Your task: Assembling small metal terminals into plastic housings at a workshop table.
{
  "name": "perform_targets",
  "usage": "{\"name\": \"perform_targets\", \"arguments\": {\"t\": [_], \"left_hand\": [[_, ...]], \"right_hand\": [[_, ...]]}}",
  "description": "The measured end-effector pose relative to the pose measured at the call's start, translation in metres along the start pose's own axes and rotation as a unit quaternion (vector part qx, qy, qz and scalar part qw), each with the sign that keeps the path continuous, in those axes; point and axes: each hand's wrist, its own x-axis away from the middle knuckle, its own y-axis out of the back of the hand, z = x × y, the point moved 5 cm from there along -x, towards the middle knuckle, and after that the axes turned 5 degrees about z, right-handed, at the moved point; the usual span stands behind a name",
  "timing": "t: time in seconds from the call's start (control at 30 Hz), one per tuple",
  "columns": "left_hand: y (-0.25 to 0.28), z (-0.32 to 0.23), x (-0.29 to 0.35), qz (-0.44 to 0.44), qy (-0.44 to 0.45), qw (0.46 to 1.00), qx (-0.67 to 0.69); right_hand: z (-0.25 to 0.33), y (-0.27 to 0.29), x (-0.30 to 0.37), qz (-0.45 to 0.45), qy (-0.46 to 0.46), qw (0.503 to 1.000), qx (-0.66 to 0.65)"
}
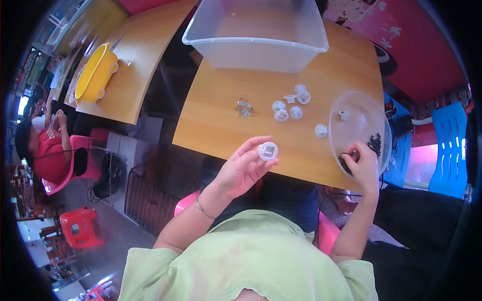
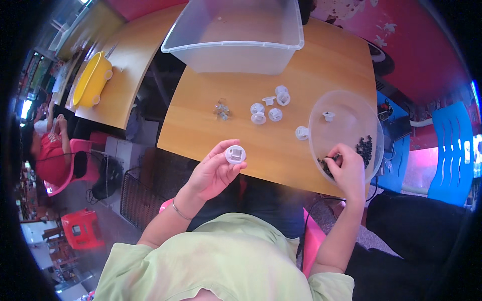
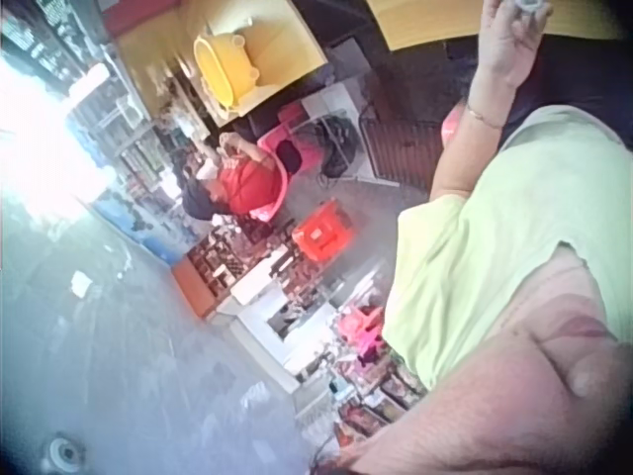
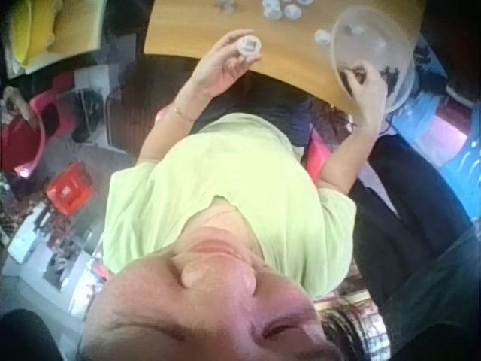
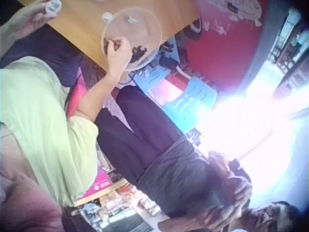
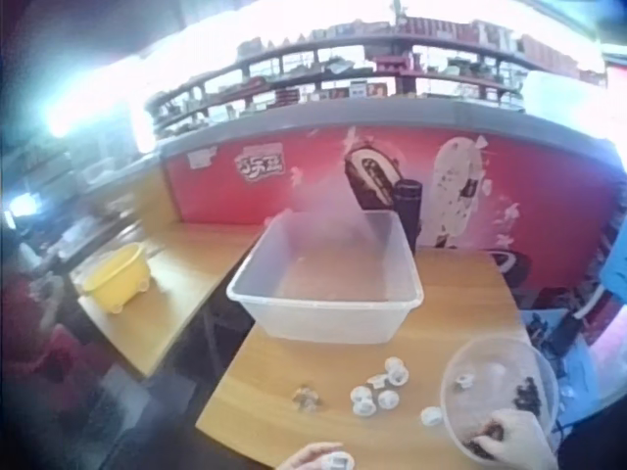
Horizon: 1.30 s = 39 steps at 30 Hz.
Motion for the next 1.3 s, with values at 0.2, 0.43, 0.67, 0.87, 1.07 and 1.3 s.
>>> {"name": "perform_targets", "arguments": {"t": [0.2, 0.43, 0.67, 0.87, 1.07, 1.3], "left_hand": [[-0.009, -0.004, 0.013, -0.011, 0.017, 0.999, 0.050], [-0.016, -0.009, 0.015, 0.000, -0.006, 1.000, 0.010], [-0.020, -0.011, 0.017, 0.003, -0.027, 0.999, -0.023], [-0.027, -0.019, 0.022, -0.035, -0.067, 0.990, -0.115], [-0.027, -0.026, 0.023, -0.028, -0.129, 0.956, -0.262], [-0.030, -0.029, 0.024, -0.047, -0.146, 0.944, -0.291]], "right_hand": [[-0.016, 0.018, 0.003, -0.132, -0.072, 0.979, -0.135], [0.046, 0.004, 0.006, -0.093, 0.012, 0.924, -0.371], [0.113, -0.046, 0.009, 0.030, 0.065, 0.844, -0.532], [0.124, -0.060, 0.009, 0.070, 0.055, 0.854, -0.512], [0.118, -0.060, 0.009, 0.054, 0.049, 0.870, -0.488], [0.117, -0.061, 0.008, 0.054, 0.045, 0.868, -0.491]]}}
